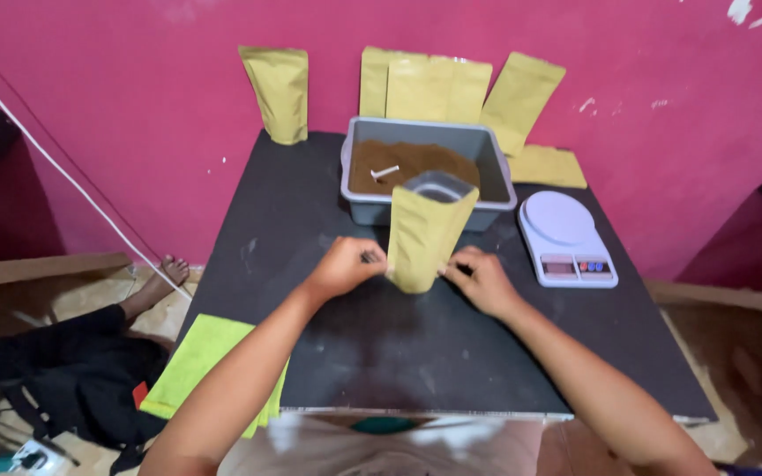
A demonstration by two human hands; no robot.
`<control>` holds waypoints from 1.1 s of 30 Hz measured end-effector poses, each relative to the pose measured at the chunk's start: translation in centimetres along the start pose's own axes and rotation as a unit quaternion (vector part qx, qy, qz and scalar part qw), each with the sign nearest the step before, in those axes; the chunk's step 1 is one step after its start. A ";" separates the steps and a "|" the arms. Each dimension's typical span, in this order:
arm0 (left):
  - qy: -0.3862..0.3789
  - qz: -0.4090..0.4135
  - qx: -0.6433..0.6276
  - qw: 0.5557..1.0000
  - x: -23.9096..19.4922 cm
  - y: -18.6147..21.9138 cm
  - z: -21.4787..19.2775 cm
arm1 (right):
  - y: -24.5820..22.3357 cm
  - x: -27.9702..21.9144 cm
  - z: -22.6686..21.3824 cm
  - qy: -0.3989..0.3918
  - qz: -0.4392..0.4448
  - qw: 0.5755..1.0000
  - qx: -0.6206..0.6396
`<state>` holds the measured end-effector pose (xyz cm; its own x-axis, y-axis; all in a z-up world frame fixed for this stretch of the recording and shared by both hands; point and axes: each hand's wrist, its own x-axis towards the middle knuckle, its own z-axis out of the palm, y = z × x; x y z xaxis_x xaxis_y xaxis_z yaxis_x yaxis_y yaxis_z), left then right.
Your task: The person fills small stand-up pouches with coffee powder from a large bin using a spoon, weighs each pouch on a digital scale, and seals the pouches.
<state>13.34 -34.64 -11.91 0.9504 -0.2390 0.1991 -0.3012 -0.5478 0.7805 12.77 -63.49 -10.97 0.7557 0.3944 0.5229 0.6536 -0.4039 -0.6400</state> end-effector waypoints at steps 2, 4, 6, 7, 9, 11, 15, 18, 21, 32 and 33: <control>0.009 -0.036 0.023 0.999 -0.5 1.1 -0.7 | 0.0 -0.2 -0.1 0.005 0.015 1.000 -0.003; 0.020 -0.068 0.045 0.996 -0.7 1.9 -1.0 | -0.3 -0.3 0.0 0.011 0.029 0.999 -0.010; -0.035 0.006 -0.020 0.999 -1.0 1.9 -0.4 | -0.9 -0.9 0.6 0.001 -0.061 0.998 -0.034; -0.041 0.006 -0.021 0.999 -1.3 2.7 -0.7 | -2.3 -0.9 0.6 0.002 -0.056 0.998 -0.036; -0.122 0.019 0.034 0.992 -1.5 4.2 -1.5 | -4.8 -0.4 0.7 -0.057 -0.160 0.985 0.031; -0.099 0.030 0.054 0.993 -1.6 3.8 -0.1 | -3.1 -0.5 1.0 -0.036 -0.142 0.989 0.027; -0.053 0.083 0.050 0.994 -0.9 1.9 1.5 | -0.3 -0.5 1.1 0.082 -0.041 0.996 -0.008; -0.088 0.048 -0.008 0.995 -2.7 6.8 -1.7 | -2.5 0.1 0.3 0.072 0.046 0.996 0.026; -0.031 0.032 0.089 0.995 -0.4 1.5 -0.7 | -1.3 -0.2 0.3 0.002 0.038 0.999 0.005; 0.104 0.221 0.094 0.965 0.1 1.2 -1.1 | -2.5 0.6 -0.8 0.106 -0.058 0.993 -0.001; 0.110 0.217 0.082 0.967 0.1 1.0 -1.0 | -2.6 0.5 -0.7 0.112 -0.072 0.991 -0.013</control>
<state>13.17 -34.39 -10.52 0.7203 -0.3086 0.6212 -0.6659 -0.5584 0.4947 11.43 -62.84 -8.63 0.6431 0.2568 0.7214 0.7536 -0.3795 -0.5367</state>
